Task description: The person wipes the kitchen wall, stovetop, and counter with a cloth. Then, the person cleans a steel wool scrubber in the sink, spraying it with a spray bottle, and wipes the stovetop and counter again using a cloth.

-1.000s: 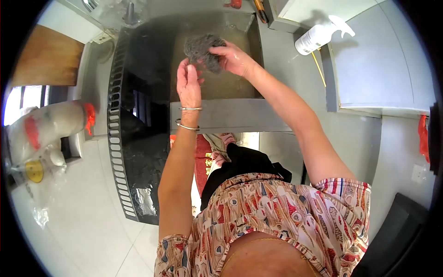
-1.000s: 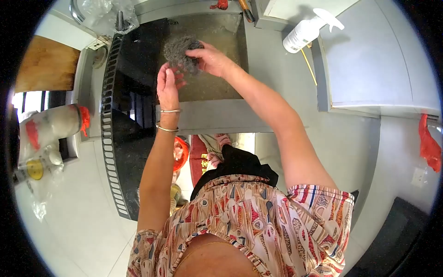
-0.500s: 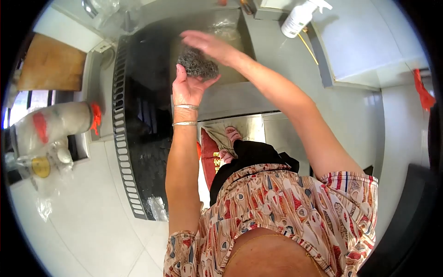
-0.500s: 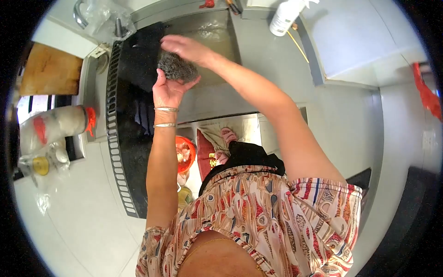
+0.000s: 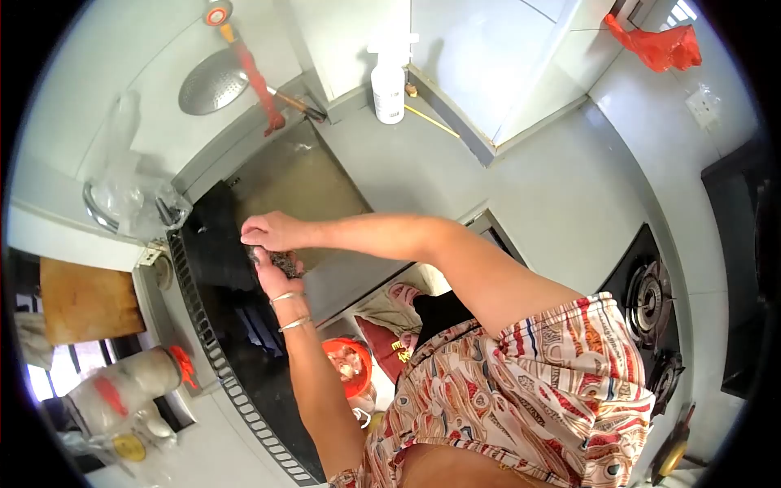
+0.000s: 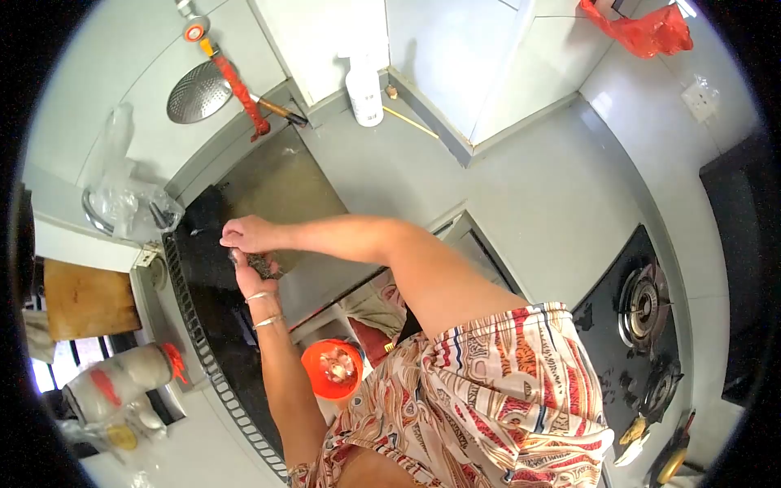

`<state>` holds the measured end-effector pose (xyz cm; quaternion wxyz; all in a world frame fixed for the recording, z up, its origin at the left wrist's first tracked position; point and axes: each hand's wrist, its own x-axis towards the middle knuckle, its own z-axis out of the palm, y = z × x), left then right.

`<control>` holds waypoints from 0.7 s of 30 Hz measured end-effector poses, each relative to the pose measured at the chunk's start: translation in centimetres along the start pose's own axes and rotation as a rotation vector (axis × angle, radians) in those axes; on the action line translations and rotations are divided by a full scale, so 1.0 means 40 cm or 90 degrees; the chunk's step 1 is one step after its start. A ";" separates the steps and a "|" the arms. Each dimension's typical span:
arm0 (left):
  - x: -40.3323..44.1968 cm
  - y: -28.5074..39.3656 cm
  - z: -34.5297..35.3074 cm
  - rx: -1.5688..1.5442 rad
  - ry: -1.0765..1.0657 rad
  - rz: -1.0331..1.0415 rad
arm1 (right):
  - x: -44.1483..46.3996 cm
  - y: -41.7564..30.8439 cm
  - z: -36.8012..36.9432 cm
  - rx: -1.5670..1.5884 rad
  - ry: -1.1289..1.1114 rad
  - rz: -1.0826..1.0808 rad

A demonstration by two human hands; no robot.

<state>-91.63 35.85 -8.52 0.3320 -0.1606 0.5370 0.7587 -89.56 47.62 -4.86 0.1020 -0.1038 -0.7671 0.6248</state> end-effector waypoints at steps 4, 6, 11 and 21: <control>-0.090 0.015 -0.032 -0.206 -0.115 -0.163 | -0.042 -0.017 -0.157 -0.097 0.207 -0.047; -0.071 0.007 -0.043 -0.364 -0.188 -0.233 | -0.111 -0.052 -0.306 -0.022 0.345 0.021; -0.101 0.022 0.021 -0.322 -0.174 -0.164 | -0.244 0.106 -0.542 -0.333 0.817 0.011; -0.073 0.022 0.086 -0.246 -0.187 -0.151 | -0.173 0.010 -0.606 -0.338 0.590 0.134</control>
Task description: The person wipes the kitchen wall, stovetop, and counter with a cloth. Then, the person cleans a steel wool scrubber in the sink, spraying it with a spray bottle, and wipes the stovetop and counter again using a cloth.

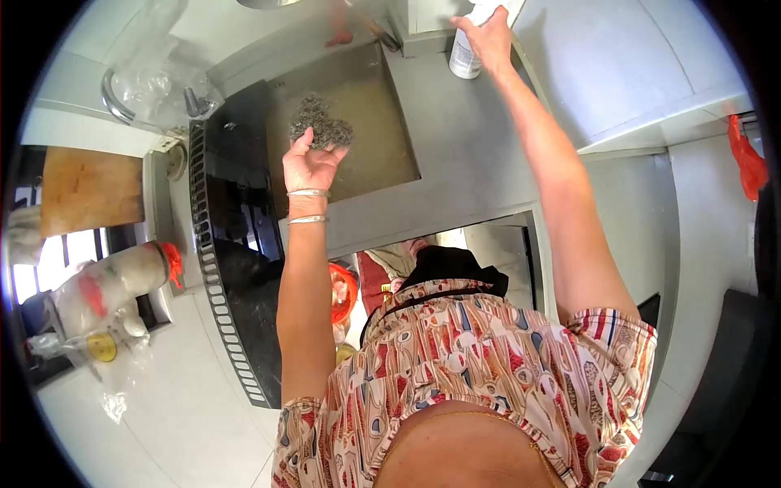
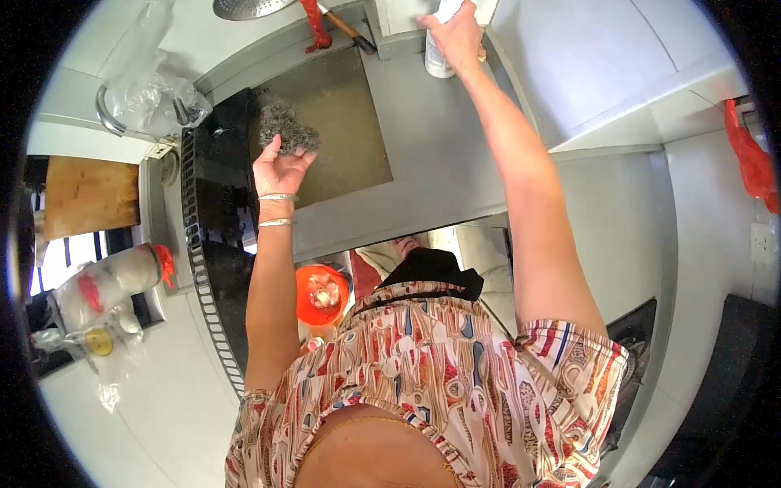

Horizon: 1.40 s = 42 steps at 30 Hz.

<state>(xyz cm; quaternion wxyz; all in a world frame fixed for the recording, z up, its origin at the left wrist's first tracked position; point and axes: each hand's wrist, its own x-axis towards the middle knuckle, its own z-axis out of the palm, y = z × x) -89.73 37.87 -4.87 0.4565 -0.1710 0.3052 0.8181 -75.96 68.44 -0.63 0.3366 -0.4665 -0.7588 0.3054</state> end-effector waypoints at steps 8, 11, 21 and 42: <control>-0.027 0.012 0.009 -0.037 -0.084 -0.048 | -0.042 -0.025 0.000 0.386 -0.571 -0.019; -0.022 -0.006 0.038 -0.025 -0.127 -0.029 | -0.055 -0.056 -0.030 0.412 -0.707 -0.008; 0.018 -0.037 0.069 -0.065 -0.164 -0.006 | -0.154 -0.172 -0.010 0.251 -0.864 -0.165; 0.021 -0.102 0.161 -0.027 -0.156 0.032 | -0.260 -0.149 0.013 0.433 -0.550 0.018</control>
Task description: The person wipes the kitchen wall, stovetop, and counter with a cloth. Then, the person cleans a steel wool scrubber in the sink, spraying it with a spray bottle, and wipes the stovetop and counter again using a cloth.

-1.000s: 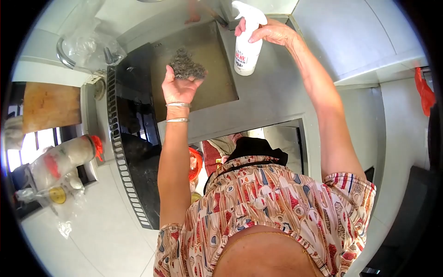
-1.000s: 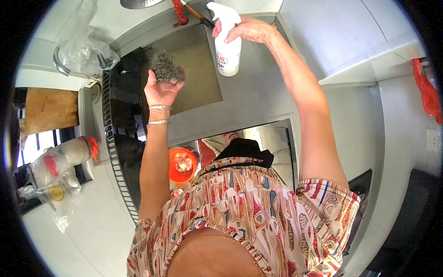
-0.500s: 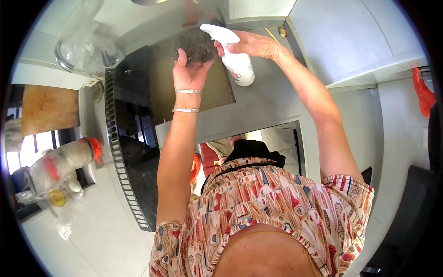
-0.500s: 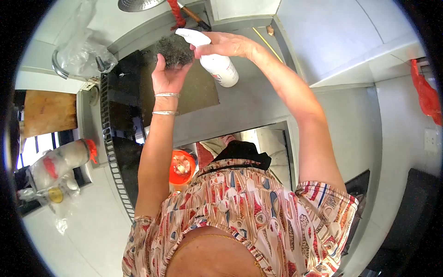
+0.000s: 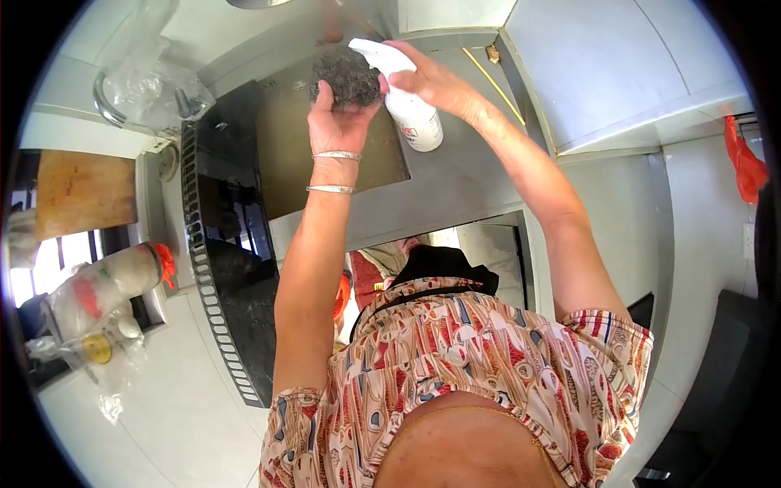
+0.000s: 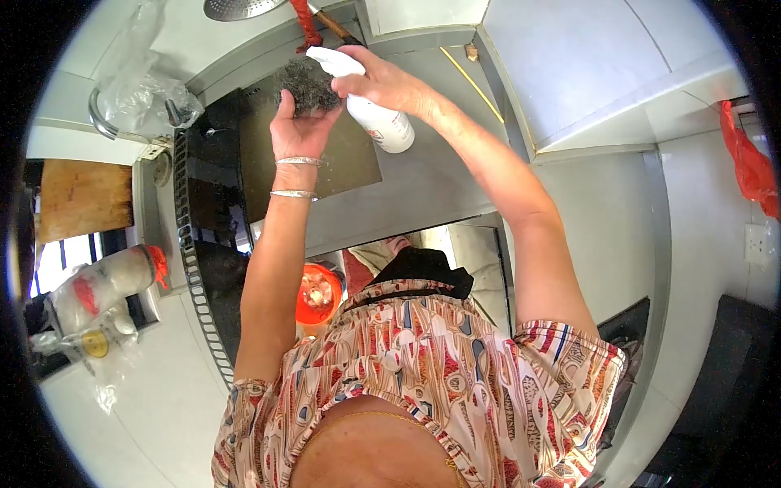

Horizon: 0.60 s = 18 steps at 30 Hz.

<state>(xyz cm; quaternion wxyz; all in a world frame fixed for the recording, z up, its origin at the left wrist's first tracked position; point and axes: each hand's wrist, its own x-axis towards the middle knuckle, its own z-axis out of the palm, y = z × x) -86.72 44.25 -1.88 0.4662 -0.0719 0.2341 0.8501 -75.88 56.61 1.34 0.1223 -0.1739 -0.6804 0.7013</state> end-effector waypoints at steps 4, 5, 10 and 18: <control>0.006 -0.010 0.006 0.013 0.030 0.002 | 0.003 0.001 -0.013 -0.230 -0.037 -0.041; 0.006 -0.009 0.008 0.013 0.030 0.002 | 0.009 0.016 -0.013 -0.231 -0.029 -0.046; 0.012 0.003 0.012 0.029 0.023 -0.004 | 0.008 -0.018 -0.014 -0.200 -0.049 0.007; 0.006 0.003 0.019 -0.004 0.012 -0.018 | 0.015 -0.007 -0.018 -0.099 -0.078 0.011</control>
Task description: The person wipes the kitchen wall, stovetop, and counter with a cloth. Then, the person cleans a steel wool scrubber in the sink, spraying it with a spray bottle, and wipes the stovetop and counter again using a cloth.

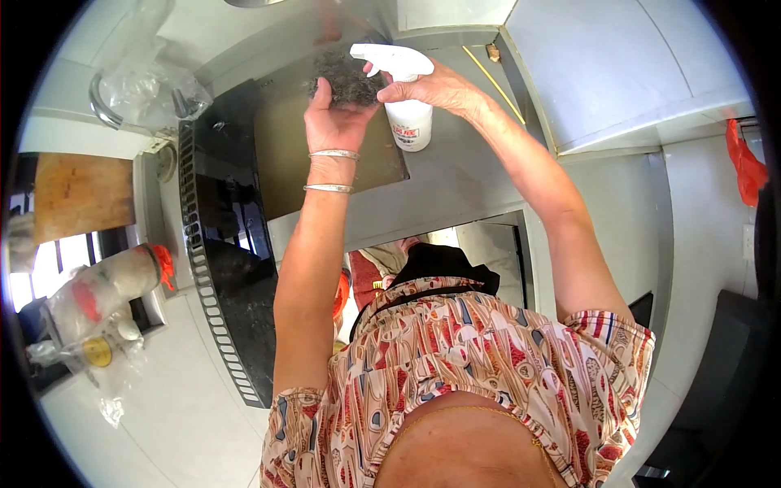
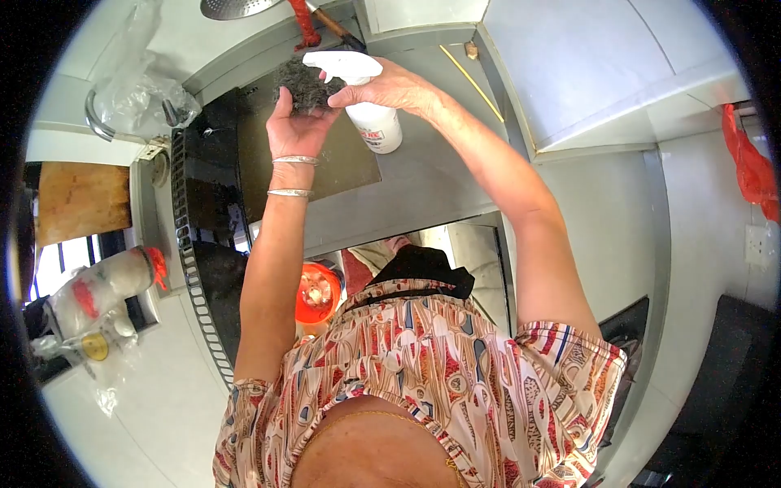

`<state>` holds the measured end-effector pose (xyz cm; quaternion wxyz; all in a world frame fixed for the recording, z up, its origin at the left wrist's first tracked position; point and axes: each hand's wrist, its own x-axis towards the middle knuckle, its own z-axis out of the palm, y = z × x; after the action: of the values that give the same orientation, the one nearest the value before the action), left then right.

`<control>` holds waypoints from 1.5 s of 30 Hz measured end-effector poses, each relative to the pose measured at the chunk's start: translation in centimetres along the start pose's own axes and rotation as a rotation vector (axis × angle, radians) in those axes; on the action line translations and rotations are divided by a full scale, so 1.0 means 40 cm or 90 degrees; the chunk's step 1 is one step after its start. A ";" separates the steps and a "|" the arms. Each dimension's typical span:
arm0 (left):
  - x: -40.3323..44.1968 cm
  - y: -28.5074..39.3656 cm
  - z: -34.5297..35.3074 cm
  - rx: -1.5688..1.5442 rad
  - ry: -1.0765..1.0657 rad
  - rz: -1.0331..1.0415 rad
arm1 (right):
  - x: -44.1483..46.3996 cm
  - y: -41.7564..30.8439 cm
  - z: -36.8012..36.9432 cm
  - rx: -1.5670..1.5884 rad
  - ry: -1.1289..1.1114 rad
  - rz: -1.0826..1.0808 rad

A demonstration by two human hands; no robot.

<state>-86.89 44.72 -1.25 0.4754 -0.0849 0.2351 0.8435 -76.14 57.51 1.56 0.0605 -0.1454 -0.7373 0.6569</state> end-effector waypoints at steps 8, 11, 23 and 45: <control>-0.004 -0.009 -0.002 0.036 -0.004 0.029 | 0.008 -0.006 0.007 0.011 -0.037 0.012; -0.010 -0.031 0.008 0.034 0.059 0.090 | -0.004 -0.020 0.008 0.007 -0.058 0.017; 0.006 -0.038 -0.012 -0.016 0.034 0.087 | 0.006 -0.011 0.011 -0.062 -0.056 0.005; 0.028 0.100 -0.051 -0.037 0.066 0.148 | 0.088 -0.010 0.099 -0.158 -0.029 -0.008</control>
<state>-91.02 42.84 -2.19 0.3588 -0.1139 0.2433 0.8939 -80.64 54.75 1.08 0.0294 -0.1321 -0.8153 0.5630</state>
